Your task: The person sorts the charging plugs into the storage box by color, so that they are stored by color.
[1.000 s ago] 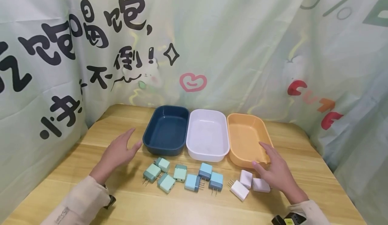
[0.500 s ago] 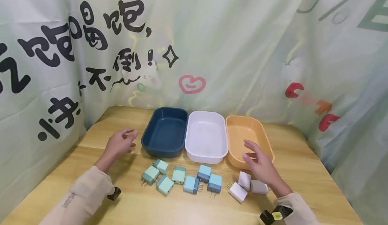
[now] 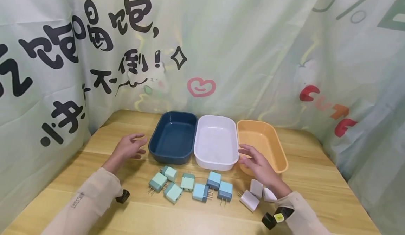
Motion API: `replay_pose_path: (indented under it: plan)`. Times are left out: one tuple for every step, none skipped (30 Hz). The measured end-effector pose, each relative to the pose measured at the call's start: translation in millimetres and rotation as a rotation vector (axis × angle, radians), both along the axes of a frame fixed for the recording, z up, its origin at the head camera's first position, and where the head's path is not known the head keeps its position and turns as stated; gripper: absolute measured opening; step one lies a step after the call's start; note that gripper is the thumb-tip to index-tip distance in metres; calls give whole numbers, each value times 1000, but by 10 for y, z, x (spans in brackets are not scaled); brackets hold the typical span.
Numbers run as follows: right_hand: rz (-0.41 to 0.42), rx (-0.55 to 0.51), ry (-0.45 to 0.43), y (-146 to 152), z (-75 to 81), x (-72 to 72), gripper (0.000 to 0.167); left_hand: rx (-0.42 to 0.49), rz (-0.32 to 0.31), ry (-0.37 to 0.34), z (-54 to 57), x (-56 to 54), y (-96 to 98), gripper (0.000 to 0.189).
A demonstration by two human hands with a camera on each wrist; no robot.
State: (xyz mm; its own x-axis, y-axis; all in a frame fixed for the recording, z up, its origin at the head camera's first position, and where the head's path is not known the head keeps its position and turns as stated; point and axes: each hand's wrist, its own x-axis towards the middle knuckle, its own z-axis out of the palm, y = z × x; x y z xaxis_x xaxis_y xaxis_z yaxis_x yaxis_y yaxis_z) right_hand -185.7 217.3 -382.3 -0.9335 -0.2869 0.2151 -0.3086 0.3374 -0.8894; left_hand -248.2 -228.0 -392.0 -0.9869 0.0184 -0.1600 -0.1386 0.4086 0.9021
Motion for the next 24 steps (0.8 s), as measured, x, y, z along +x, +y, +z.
replay_pose_path:
  plan:
    - [12,-6,-11,-20,3,-5,41,-3,-5,-1,0,-7,5,66]
    - [22,-10,-22,-42,7,-8,42,-5,-4,-6,-4,-17,9,64]
    - [36,-15,-31,-63,12,-13,42,-6,-5,-9,-8,-26,14,62]
    - [48,-17,-38,-86,17,-16,42,-12,-7,-12,-11,-34,21,61]
    - [56,-14,-48,-108,19,-23,42,-19,-11,-13,-17,-42,26,60]
    - [69,-13,-51,-132,20,-31,42,-27,-13,-15,-26,-51,31,59]
    - [84,-13,-52,-156,20,-40,42,-32,-15,-17,-34,-60,37,58]
    - [93,-11,-60,-181,20,-49,42,-37,-15,-20,-43,-67,43,57]
    - [106,-11,-68,-205,20,-59,42,-43,-19,-19,-53,-73,48,56]
    - [119,-10,-73,-229,17,-69,41,-48,-24,-19,-62,-79,53,56]
    - [131,-8,-77,-250,12,-79,41,-54,-29,-17,-71,-84,58,55]
    - [145,-7,-77,-271,8,-88,41,-58,-32,-17,-78,-85,64,55]
    - [152,-2,-81,-291,4,-97,41,-59,-35,-16,-85,-86,70,55]
    - [159,2,-85,-313,0,-105,40,-64,-37,-14,-91,-88,74,55]
    - [170,2,-86,-334,-3,-113,40,-70,-40,-11,-96,-89,77,54]
    - [178,5,-87,-354,-11,-121,40,-75,-42,-9,-100,-89,83,54]
    - [182,7,-94,-373,-17,-128,40,-78,-43,-8,-104,-89,88,54]
    - [186,7,-102,-394,-24,-134,40,-80,-42,-7,-107,-90,93,54]
    - [190,7,-110,-417,-28,-138,40,-83,-42,-6,-110,-91,98,54]
    - [196,3,-118,-440,-35,-143,40,-86,-40,-6,-113,-93,104,53]
    - [202,1,-128,-462,-43,-147,41,-87,-38,-7,-116,-95,111,53]
    - [211,-3,-135,-483,-50,-151,41,-85,-39,-6,-119,-97,117,53]
    - [220,-8,-142,-505,-56,-154,41,-84,-41,-3,-123,-100,123,52]
    - [229,-12,-145,-529,-60,-158,42,-82,-42,-1,-126,-103,130,52]
